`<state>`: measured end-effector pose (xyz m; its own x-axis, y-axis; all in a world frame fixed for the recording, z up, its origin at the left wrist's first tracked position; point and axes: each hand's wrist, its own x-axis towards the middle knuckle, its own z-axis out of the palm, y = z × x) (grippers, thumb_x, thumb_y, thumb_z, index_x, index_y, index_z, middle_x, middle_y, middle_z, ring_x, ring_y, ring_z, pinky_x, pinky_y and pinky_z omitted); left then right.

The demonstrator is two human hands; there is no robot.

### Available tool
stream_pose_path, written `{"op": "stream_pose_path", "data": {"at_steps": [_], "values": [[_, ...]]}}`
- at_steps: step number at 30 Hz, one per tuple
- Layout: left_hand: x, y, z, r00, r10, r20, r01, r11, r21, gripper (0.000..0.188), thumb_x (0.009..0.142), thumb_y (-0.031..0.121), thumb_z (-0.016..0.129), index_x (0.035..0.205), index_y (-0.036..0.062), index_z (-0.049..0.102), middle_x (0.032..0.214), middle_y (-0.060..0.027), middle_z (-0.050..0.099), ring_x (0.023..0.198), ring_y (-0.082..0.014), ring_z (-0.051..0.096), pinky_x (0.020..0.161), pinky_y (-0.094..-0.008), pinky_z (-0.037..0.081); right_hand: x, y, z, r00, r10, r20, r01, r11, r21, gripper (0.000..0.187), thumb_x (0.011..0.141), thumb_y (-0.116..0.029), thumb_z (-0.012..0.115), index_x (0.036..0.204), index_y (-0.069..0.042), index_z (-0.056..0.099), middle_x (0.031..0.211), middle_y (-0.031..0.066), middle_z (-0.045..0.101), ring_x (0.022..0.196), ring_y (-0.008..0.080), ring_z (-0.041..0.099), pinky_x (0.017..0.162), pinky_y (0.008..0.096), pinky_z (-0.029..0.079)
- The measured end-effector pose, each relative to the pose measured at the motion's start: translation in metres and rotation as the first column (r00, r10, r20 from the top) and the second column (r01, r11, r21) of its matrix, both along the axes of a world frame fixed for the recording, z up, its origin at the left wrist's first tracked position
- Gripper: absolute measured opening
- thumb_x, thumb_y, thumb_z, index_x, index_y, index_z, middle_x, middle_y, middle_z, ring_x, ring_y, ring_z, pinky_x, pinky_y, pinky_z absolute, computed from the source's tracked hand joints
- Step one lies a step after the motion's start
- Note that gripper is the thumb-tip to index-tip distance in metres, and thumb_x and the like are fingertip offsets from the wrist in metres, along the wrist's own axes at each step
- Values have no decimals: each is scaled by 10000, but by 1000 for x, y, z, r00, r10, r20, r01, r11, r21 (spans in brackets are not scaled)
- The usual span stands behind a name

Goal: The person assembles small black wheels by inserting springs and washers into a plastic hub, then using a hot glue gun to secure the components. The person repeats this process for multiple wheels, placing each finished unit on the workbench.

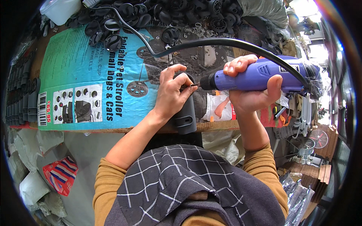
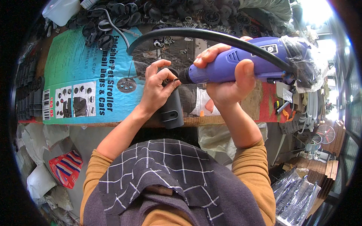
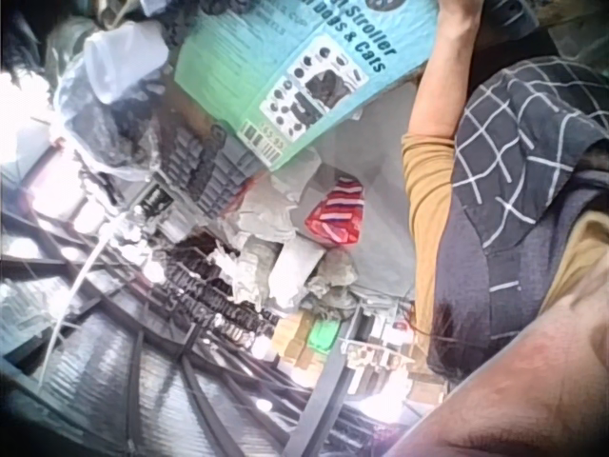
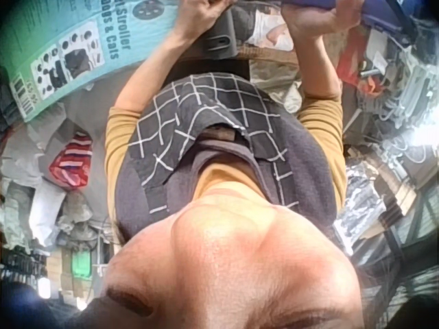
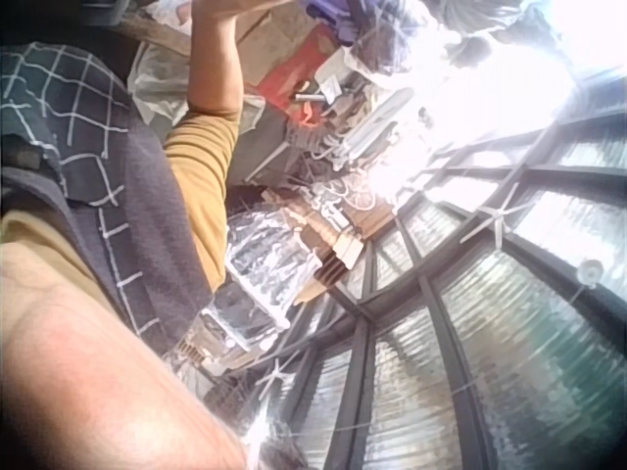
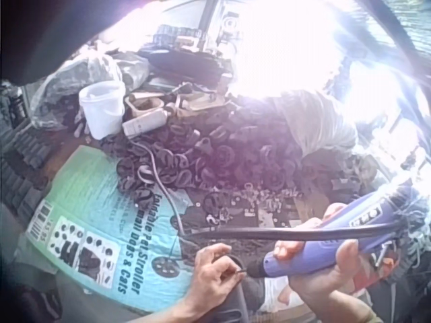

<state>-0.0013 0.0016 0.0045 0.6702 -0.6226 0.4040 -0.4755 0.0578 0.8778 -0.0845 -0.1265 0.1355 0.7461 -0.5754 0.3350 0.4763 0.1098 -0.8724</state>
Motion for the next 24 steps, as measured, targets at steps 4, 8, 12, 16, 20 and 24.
{"op": "stream_pose_path", "data": {"at_steps": [4,8,12,16,20,24], "values": [[-1,0,-2,1000,7,-25,-8,1000,-27,188,721,118,813,819,79,658,1205,-108,506,1146,-326,443,939,-422,411,1,3,-1,998,39,51,-37,998,-45,594,851,-589,562,1121,-74,440,846,142,602,743,264,601,736,420,491],[1,0,-4,995,-34,-97,33,999,-3,223,700,89,817,847,79,649,1203,-112,494,1135,-328,440,927,-419,411,0,13,1,996,77,45,-68,982,-178,632,866,-576,578,1168,-73,342,892,155,584,786,260,602,779,412,505],[2,-1,-2,992,-34,-123,28,999,-44,225,697,64,801,855,76,641,1183,-123,493,1106,-318,456,908,-419,405,-1,23,4,990,43,-137,-83,949,-305,729,831,-691,572,1063,-7,473,909,125,554,874,236,588,832,371,489],[2,1,0,1000,13,-4,-13,999,-46,236,670,68,782,854,62,635,1123,-134,512,1062,-308,486,898,-424,390,3,27,6,980,54,-189,-118,931,-345,729,831,-706,561,1008,-1,503,910,124,558,873,220,594,829,356,494],[4,0,-2,1000,24,-1,-25,999,-43,233,666,72,769,853,63,631,1120,-133,517,1069,-316,485,912,-440,388,6,31,7,976,77,-204,-144,930,-338,669,839,-657,576,1084,-49,438,898,126,565,841,226,594,812,377,504],[4,-4,-6,998,58,33,-57,998,-33,273,662,54,745,906,74,624,1150,-137,511,1084,-330,480,947,-452,383,6,34,8,975,37,-221,-121,916,-383,704,830,-646,607,1189,-116,314,859,145,562,783,252,588,771,435,514]]}}
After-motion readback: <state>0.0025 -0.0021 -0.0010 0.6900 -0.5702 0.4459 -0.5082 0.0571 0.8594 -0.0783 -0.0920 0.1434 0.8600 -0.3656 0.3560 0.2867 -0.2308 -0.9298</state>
